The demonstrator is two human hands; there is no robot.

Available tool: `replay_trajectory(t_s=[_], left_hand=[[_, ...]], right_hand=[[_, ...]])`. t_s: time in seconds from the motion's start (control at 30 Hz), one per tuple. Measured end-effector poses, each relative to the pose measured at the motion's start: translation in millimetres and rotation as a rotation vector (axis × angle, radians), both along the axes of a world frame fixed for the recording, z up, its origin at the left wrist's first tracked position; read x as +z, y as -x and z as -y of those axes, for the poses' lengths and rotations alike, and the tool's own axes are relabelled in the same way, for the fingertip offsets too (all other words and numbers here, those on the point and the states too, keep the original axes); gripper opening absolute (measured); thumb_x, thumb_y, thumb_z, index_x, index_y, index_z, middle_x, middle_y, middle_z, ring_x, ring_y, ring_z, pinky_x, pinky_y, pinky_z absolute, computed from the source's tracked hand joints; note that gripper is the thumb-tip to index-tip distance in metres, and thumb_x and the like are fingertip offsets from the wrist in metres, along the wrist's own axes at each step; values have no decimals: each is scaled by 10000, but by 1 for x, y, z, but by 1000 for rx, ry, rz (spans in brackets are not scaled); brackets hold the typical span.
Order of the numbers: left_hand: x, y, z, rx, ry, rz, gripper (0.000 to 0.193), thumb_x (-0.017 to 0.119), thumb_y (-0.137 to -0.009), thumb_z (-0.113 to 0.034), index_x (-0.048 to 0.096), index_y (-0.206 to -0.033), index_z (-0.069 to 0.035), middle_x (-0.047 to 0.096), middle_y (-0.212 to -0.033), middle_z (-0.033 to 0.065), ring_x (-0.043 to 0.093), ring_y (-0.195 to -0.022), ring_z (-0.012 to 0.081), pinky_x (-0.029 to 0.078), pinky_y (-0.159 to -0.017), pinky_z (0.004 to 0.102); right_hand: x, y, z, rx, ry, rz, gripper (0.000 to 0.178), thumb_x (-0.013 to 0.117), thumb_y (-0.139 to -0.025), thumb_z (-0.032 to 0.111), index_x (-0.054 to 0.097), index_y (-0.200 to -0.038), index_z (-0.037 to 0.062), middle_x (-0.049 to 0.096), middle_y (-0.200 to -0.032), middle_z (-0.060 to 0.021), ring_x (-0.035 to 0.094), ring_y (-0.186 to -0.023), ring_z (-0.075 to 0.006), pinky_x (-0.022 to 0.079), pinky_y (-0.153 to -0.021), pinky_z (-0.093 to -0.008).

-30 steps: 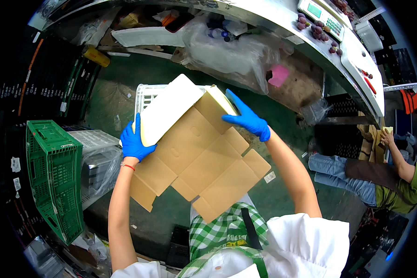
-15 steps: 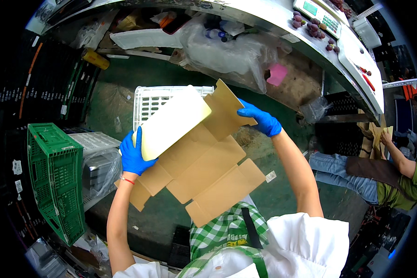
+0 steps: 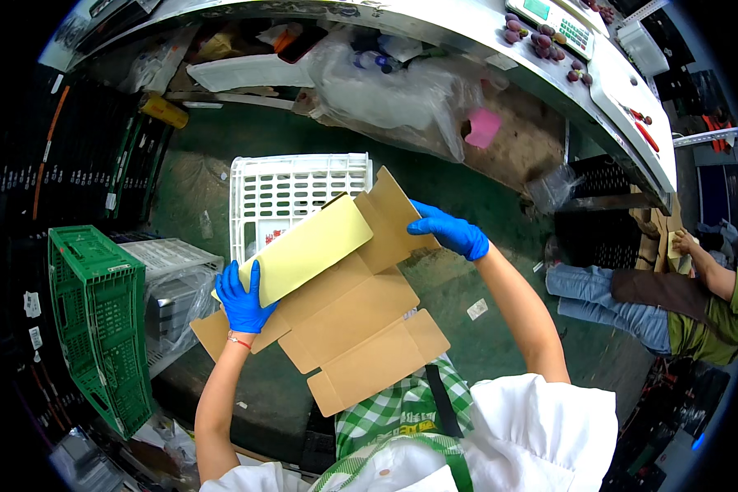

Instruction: The person picks up a flat cardboard box blank and assembles it into a box by folding and tucking the flaps. The person places the assembled box into a white plastic crate. The person also puts on blue gloves and moves a green crate.

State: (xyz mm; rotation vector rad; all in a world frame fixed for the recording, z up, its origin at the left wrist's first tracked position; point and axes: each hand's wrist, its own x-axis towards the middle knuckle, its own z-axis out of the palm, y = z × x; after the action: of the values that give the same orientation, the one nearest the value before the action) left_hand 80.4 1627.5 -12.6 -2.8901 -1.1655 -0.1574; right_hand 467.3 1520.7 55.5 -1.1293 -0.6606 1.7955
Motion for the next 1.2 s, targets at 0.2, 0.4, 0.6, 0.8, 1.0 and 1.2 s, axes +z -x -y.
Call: replay_trajectory(t_s=[0.2, 0.4, 0.6, 0.8, 1.0, 1.2], left_hand=[[4, 1, 1, 24, 84, 10, 941, 683, -562, -416, 226, -1315, -85, 230, -1292, 188, 224, -1184, 361, 142, -982, 532], [13, -1, -23, 13, 189, 50, 976, 684, -538, -411, 211, -1312, -51, 251, -1295, 184, 222, -1203, 344, 125, -995, 510], [23, 5, -63, -29, 442, 42, 1039, 680, -518, -337, 99, -1329, -49, 194, -1339, 179, 167, -1235, 374, 81, -1011, 503], [47, -1, -73, -20, 687, 28, 1039, 667, -480, -215, 98, -1339, -80, 226, -1307, 193, 176, -1223, 386, 106, -1017, 470], [59, 12, -60, -61, 705, 112, 1030, 672, -465, -182, 133, -1337, -79, 255, -1265, 198, 238, -1173, 385, 160, -1006, 440], [53, 7, -42, -81, 531, 73, 1076, 751, -444, -289, 174, -1330, -87, 282, -1241, 189, 276, -1139, 369, 217, -976, 445]], right_hand=[[2, 0, 2, 30, 10, 25, 691, 542, -705, 171, 246, -1309, 19, 377, -1272, -93, 357, -1146, -181, 253, -978, -298], [0, -4, 6, 108, 6, 91, 690, 514, -641, 79, 298, -1294, 30, 458, -1191, -70, 419, -1051, -133, 325, -916, -269], [7, -2, 9, 185, -12, 126, 698, 514, -601, 28, 332, -1275, 19, 479, -1163, -47, 423, -1008, -103, 352, -879, -252], [16, -5, -3, 256, 25, 141, 649, 522, -576, 16, 410, -1215, -3, 518, -1106, -48, 456, -972, -111, 363, -871, -260], [32, -21, -20, 335, 19, 173, 585, 536, -560, -8, 483, -1142, -5, 561, -1025, -49, 484, -933, -111, 379, -860, -265], [30, -6, -27, 362, -3, 250, 581, 554, -584, -5, 460, -1157, -1, 550, -1038, -57, 482, -934, -116, 387, -853, -281]])
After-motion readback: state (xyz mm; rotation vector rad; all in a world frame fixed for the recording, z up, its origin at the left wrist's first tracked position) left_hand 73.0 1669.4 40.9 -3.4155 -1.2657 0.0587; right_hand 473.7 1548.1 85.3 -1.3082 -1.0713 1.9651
